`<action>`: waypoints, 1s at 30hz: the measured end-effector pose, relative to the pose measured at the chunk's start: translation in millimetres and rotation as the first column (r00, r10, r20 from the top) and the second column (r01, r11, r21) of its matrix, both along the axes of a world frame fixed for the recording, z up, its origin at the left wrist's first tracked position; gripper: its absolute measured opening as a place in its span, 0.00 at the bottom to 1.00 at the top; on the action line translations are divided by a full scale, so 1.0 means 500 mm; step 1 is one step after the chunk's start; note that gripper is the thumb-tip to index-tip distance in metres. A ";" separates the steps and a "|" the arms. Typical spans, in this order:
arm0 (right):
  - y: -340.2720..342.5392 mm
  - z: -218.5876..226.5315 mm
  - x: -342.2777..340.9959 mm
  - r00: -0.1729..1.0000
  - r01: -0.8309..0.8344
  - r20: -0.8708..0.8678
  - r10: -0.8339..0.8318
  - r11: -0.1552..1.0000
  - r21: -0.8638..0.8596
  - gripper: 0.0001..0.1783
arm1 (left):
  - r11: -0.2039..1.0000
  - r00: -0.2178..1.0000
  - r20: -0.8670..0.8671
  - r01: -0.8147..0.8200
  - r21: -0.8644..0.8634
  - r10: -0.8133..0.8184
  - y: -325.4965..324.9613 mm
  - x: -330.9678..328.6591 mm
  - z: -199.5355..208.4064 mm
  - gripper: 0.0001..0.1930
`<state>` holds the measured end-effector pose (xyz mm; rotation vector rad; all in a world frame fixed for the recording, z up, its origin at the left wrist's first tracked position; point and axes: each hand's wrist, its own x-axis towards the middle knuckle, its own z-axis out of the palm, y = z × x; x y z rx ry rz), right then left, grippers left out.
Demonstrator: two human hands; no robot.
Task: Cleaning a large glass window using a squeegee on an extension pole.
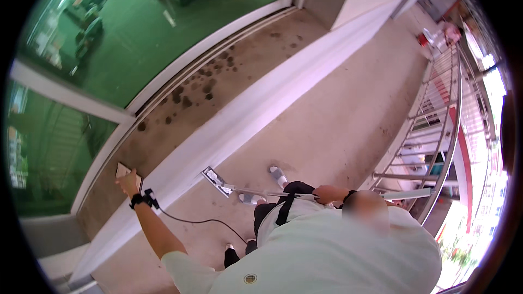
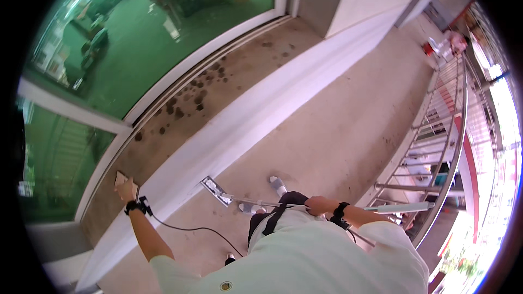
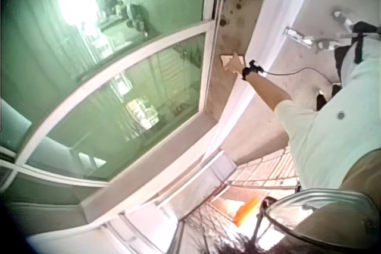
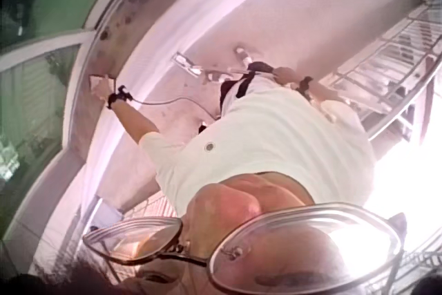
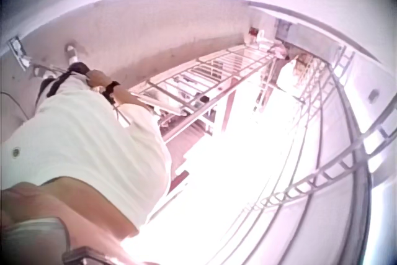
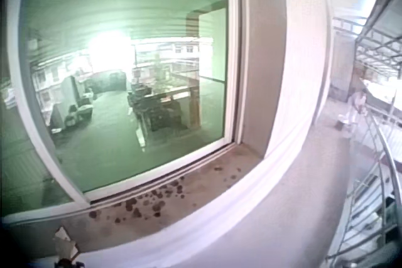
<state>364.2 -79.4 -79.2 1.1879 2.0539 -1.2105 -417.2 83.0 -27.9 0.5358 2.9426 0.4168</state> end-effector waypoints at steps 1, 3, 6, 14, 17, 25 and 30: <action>-0.003 -0.014 0.007 0.999 0.007 -0.045 -0.008 1.000 -0.013 0.15 | 1.000 0.999 -0.034 -0.011 0.018 0.011 -0.019 -0.014 -0.003 0.56; -0.005 -0.012 0.018 1.000 0.028 -0.013 -0.028 0.998 -0.049 0.15 | 0.999 1.000 -0.016 -0.005 -0.033 0.004 -0.016 0.007 0.006 0.53; 0.005 0.011 0.022 1.000 0.024 0.022 -0.022 0.996 -0.082 0.16 | 0.999 1.000 0.022 0.009 -0.053 -0.008 -0.010 0.044 0.022 0.50; 0.056 0.008 0.052 0.999 -0.021 0.030 0.024 0.995 -0.098 0.17 | 0.958 0.892 0.448 -0.072 0.278 -0.063 0.000 0.202 0.117 0.40; 0.064 -0.028 0.068 0.998 -0.047 0.027 0.049 0.995 -0.089 0.17 | 0.883 0.901 0.259 0.221 0.414 -0.347 0.102 0.376 0.112 0.49; 0.074 -0.058 0.088 0.999 -0.037 -0.011 0.035 0.990 -0.137 0.17 | 0.684 0.661 0.260 0.531 0.500 -0.704 0.376 0.883 0.155 0.50; 0.084 0.000 0.111 0.997 -0.078 -0.017 0.076 0.993 -0.089 0.15 | 0.677 0.645 0.211 0.719 0.159 -0.734 0.453 1.045 0.206 0.47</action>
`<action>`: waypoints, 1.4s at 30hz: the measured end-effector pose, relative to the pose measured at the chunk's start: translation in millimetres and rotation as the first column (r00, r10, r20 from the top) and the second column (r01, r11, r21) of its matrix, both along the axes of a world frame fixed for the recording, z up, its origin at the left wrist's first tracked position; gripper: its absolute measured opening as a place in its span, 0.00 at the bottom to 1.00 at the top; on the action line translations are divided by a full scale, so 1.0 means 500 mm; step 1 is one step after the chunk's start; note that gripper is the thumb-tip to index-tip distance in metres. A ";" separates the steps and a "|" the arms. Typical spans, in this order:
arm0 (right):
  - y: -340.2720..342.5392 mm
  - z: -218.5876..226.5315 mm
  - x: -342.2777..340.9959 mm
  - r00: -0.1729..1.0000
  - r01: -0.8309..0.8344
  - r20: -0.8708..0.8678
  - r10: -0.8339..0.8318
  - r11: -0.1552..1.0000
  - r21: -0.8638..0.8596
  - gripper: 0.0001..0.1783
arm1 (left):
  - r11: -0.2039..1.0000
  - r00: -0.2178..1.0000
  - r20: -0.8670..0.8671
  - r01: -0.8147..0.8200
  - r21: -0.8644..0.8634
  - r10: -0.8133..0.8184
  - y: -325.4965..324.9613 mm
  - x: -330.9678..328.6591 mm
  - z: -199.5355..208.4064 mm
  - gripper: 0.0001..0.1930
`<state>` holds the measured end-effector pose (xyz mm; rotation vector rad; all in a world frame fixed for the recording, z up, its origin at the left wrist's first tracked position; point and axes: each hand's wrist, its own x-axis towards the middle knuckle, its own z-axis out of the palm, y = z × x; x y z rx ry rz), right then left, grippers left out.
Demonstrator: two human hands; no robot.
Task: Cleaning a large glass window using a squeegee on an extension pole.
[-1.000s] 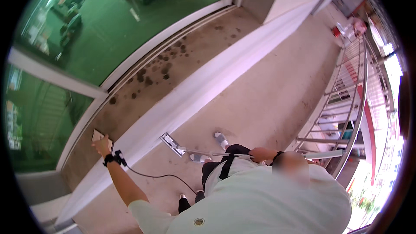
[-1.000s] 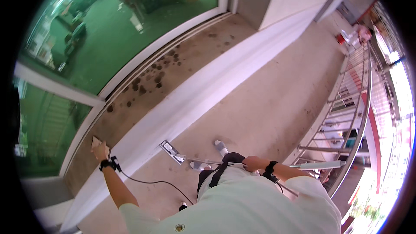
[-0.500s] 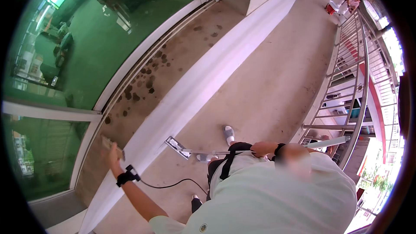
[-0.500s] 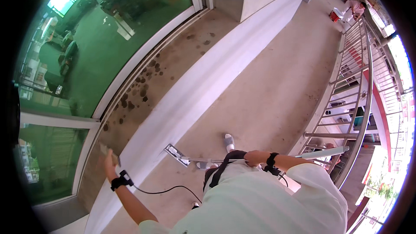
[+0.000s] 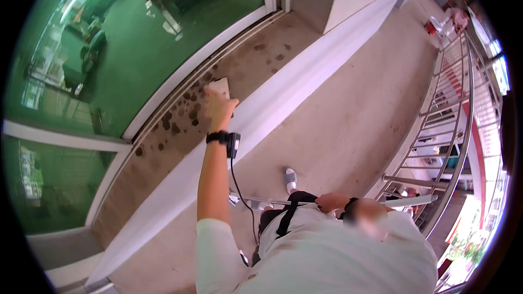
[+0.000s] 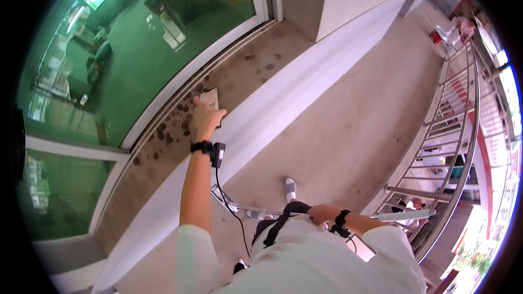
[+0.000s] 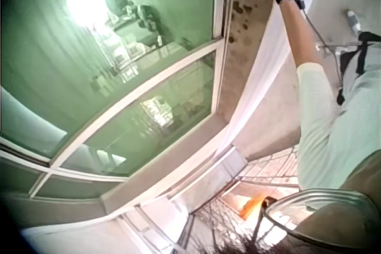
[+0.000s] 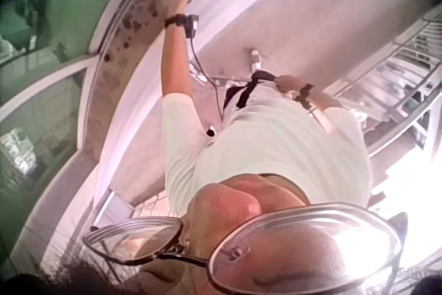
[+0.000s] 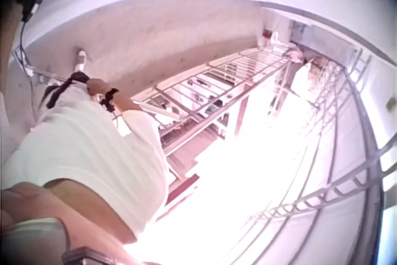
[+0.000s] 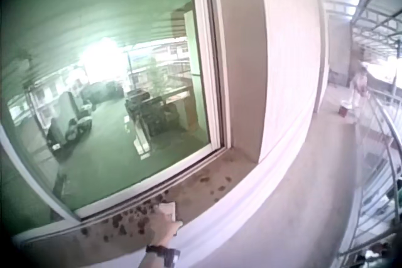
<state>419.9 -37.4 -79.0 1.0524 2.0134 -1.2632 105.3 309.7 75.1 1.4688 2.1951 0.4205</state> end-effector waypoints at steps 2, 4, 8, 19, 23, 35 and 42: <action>0.025 0.016 -0.028 1.000 0.006 0.006 -0.006 1.000 0.007 0.15 | 0.997 0.994 -0.107 -0.031 0.064 0.037 0.018 -0.005 -0.045 0.46; 0.027 -0.006 -0.025 1.000 -0.019 0.013 0.019 1.000 -0.001 0.14 | 0.979 0.974 -0.224 -0.001 0.204 0.047 0.022 -0.017 -0.108 0.42; 0.050 -0.071 -0.002 0.995 -0.101 -0.023 0.102 0.995 0.027 0.12 | 0.902 0.975 -0.222 0.124 0.413 -0.032 -0.032 -0.030 -0.109 0.33; 0.218 0.056 -0.166 0.928 -0.269 -0.239 0.287 0.957 0.104 0.16 | 0.694 0.309 0.627 -0.211 -0.688 0.715 -0.906 -0.279 -0.356 0.31; 0.192 0.119 -0.293 0.875 -0.386 -0.293 0.387 0.920 0.064 0.16 | 0.649 0.116 0.661 -0.374 -0.663 0.742 -1.057 -0.325 -0.336 0.35; 0.135 0.323 -0.445 0.757 -0.369 -0.510 0.408 0.912 0.182 0.18 | 0.039 0.091 0.987 -0.995 0.097 -0.130 -0.940 -0.397 -0.086 0.07; 0.082 0.330 -0.402 0.857 -0.099 -0.453 0.245 0.941 0.322 0.18 | 0.164 0.388 0.903 -0.894 0.418 -0.184 -0.911 -0.450 0.165 0.10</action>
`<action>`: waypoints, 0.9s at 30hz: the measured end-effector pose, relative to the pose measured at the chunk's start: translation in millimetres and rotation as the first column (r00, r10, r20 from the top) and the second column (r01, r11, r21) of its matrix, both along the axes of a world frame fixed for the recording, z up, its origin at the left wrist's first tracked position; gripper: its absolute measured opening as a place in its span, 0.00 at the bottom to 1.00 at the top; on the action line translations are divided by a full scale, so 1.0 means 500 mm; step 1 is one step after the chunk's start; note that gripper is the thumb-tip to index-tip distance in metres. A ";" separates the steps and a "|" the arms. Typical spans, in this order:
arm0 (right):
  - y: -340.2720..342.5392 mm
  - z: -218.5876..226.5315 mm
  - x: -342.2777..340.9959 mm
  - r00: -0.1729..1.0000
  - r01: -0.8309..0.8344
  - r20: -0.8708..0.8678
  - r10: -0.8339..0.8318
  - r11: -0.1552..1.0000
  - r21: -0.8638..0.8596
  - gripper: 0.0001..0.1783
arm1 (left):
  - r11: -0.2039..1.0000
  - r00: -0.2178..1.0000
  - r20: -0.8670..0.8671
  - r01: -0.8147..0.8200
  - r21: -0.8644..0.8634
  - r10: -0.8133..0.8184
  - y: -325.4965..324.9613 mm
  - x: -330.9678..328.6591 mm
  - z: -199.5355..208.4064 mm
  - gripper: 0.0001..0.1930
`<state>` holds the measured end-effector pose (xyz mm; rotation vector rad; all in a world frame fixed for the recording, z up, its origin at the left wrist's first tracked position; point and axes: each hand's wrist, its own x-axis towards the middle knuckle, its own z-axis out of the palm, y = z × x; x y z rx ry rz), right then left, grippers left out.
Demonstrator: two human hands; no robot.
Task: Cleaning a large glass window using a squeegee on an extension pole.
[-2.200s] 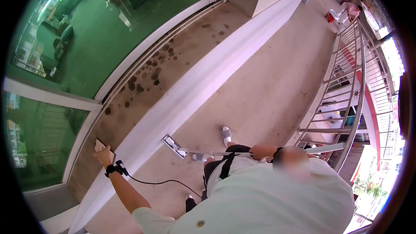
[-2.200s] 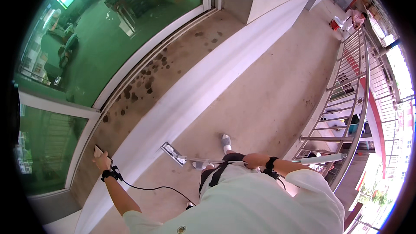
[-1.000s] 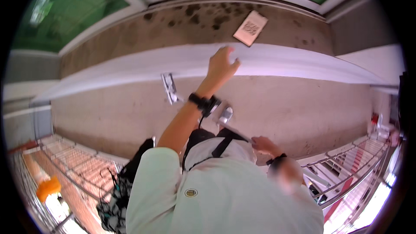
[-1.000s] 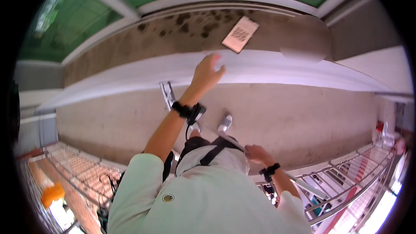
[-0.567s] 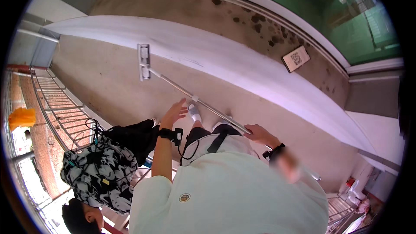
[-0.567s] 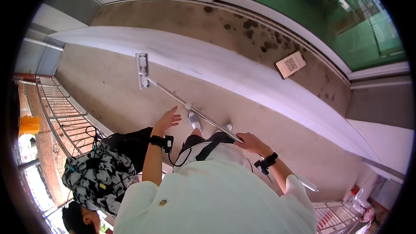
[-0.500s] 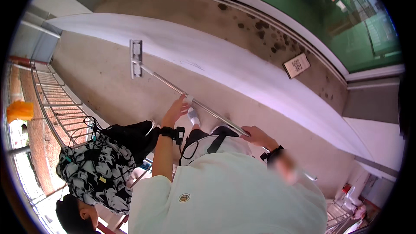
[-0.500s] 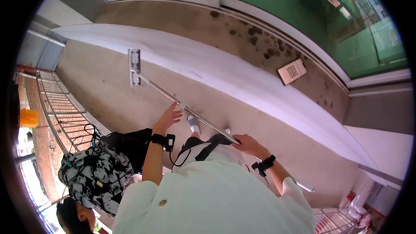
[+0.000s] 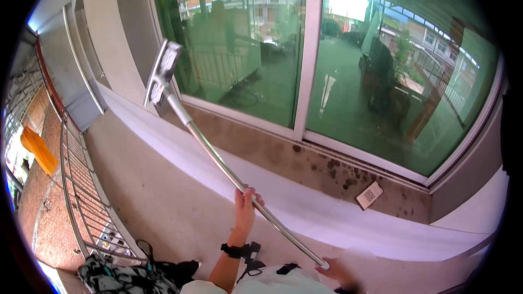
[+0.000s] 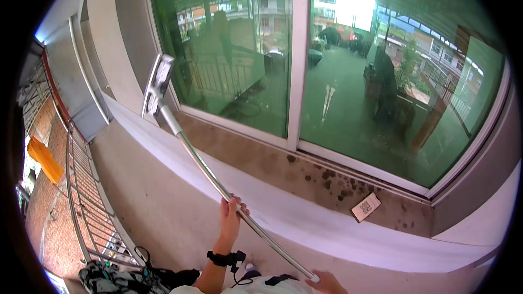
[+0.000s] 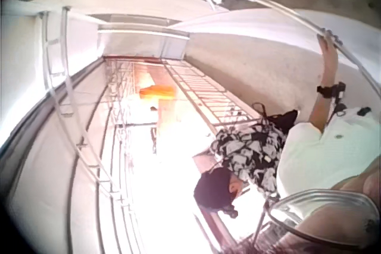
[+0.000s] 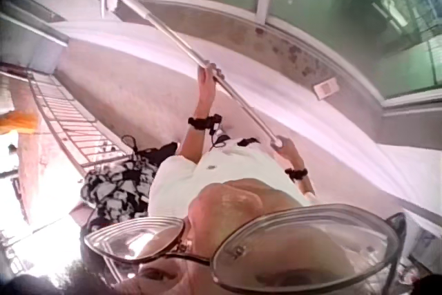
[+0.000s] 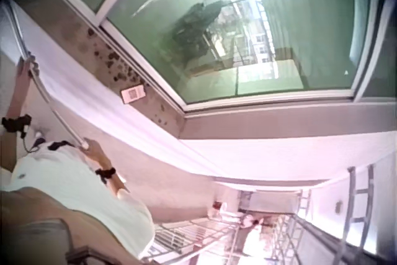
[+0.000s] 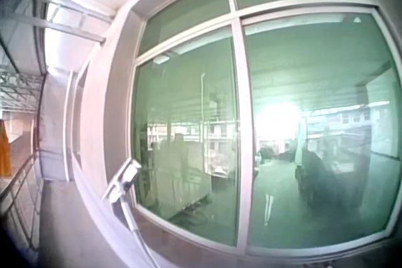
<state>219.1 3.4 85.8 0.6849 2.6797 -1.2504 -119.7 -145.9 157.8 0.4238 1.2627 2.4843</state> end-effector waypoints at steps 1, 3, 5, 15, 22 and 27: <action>-0.011 0.004 0.022 0.996 0.085 0.030 -0.085 0.996 -0.027 0.16 | 1.000 1.000 -0.020 -0.002 0.011 0.002 0.016 -0.002 0.024 0.10; -0.037 -0.035 0.114 0.963 0.268 0.081 -0.256 0.929 -0.254 0.14 | 0.991 0.988 -0.087 0.132 0.007 -0.131 0.060 -0.003 0.066 0.11; -0.057 -0.099 0.185 0.940 0.342 0.077 -0.334 0.904 -0.257 0.14 | 0.980 0.961 -0.199 0.198 0.002 -0.194 0.090 0.013 0.125 0.12; -0.093 -0.436 0.283 0.837 0.544 0.177 -0.518 0.823 -0.165 0.16 | 0.871 0.832 -0.280 0.490 -0.031 -0.478 0.233 0.036 0.157 0.12; -0.106 -0.533 0.256 0.841 0.539 0.055 -0.539 0.822 -0.187 0.18 | 0.904 0.806 -0.413 0.407 -0.134 -0.424 0.256 -0.013 0.198 0.12; -0.050 -0.360 -0.008 0.755 0.636 -0.186 -0.629 0.771 -0.027 0.20 | 0.939 0.822 -0.463 0.338 -0.072 -0.331 0.286 -0.162 0.322 0.13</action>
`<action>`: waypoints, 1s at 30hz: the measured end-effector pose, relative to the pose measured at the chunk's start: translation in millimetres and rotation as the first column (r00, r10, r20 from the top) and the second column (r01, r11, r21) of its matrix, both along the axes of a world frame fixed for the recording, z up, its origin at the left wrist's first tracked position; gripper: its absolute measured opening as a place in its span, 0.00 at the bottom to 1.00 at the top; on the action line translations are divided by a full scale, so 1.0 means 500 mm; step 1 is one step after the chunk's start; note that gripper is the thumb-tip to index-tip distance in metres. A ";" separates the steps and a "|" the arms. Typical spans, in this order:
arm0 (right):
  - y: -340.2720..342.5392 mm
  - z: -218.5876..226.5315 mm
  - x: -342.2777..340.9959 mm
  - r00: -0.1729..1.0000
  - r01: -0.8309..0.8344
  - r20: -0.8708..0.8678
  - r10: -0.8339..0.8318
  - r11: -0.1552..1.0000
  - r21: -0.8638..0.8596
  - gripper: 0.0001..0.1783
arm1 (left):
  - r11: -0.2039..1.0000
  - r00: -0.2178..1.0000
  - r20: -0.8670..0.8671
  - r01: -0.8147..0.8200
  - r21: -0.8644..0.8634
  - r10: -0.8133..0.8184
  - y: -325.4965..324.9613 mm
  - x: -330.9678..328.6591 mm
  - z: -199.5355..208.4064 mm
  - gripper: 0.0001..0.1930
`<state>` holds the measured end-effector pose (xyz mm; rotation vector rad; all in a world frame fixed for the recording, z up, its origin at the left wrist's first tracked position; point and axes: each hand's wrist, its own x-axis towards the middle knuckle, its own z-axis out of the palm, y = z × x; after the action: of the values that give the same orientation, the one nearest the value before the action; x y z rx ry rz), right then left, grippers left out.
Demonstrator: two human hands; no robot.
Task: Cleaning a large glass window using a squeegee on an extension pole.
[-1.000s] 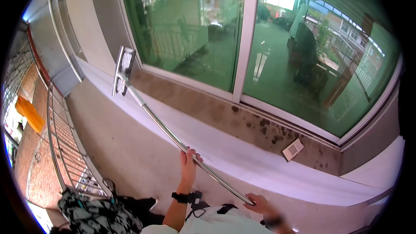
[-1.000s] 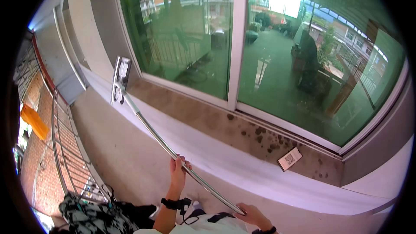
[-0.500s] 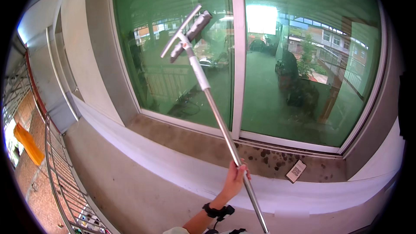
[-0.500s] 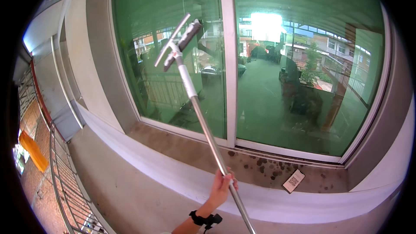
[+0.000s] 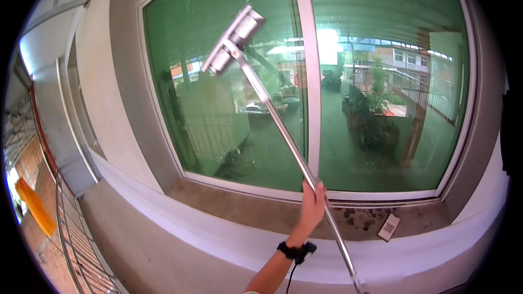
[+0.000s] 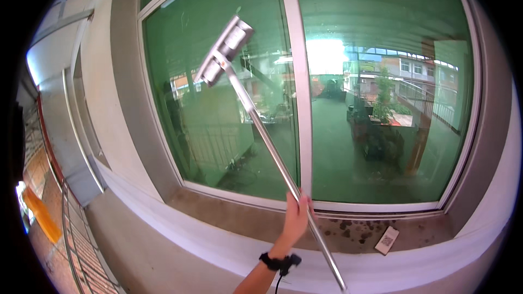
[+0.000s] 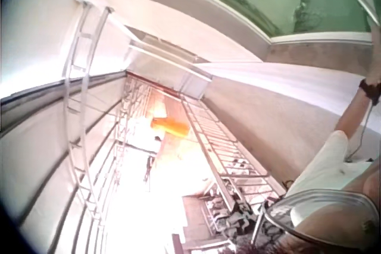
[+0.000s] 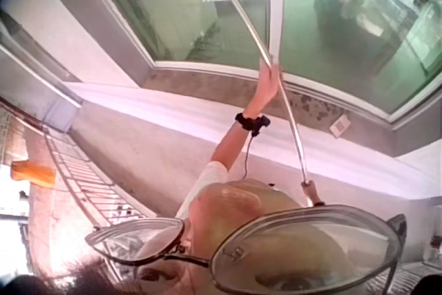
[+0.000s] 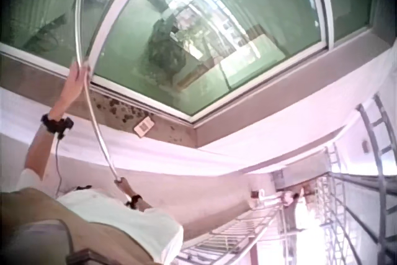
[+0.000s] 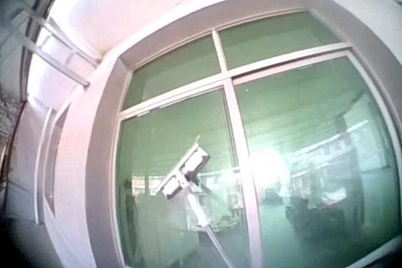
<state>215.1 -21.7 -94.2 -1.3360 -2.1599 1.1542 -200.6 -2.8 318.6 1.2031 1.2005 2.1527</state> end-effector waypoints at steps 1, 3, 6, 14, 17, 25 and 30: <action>0.050 -0.025 -0.058 0.977 -0.160 -0.147 0.153 0.987 -0.032 0.19 | 0.999 0.999 -0.039 -0.036 -0.018 0.035 0.002 -0.047 0.049 0.14; 0.044 0.144 -0.240 0.974 -0.208 0.026 0.226 0.931 -0.300 0.19 | 0.961 0.957 -0.093 -0.267 0.073 0.274 -0.026 -0.123 0.135 0.21; -0.014 0.296 -0.441 0.921 -0.389 -0.150 0.360 0.813 -0.434 0.19 | 0.835 0.836 -0.084 -0.524 0.168 0.542 -0.078 -0.145 0.169 0.30; -0.071 0.315 -0.632 0.950 -0.296 -0.194 0.244 0.901 -0.317 0.18 | 0.751 0.677 -0.331 -0.628 0.206 0.657 -0.106 -0.265 0.157 0.35; -0.047 0.303 -0.693 0.951 -0.262 -0.247 0.184 0.905 -0.335 0.18 | 0.771 0.716 -0.290 -0.607 0.191 0.635 -0.089 -0.303 0.162 0.35; 0.068 0.220 -0.925 0.874 -0.388 -0.393 0.287 0.899 -0.204 0.14 | 0.723 0.660 -0.297 -0.645 0.247 0.690 -0.014 -0.480 0.174 0.35; 0.078 0.209 -1.063 0.882 -0.314 -0.431 0.191 0.920 -0.234 0.13 | 0.835 0.790 -0.273 -0.527 0.157 0.549 -0.004 -0.572 0.174 0.35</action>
<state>-316.6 17.4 10.3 -0.8244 -1.9462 1.7456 -486.8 -4.8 405.5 1.3936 1.8009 2.4841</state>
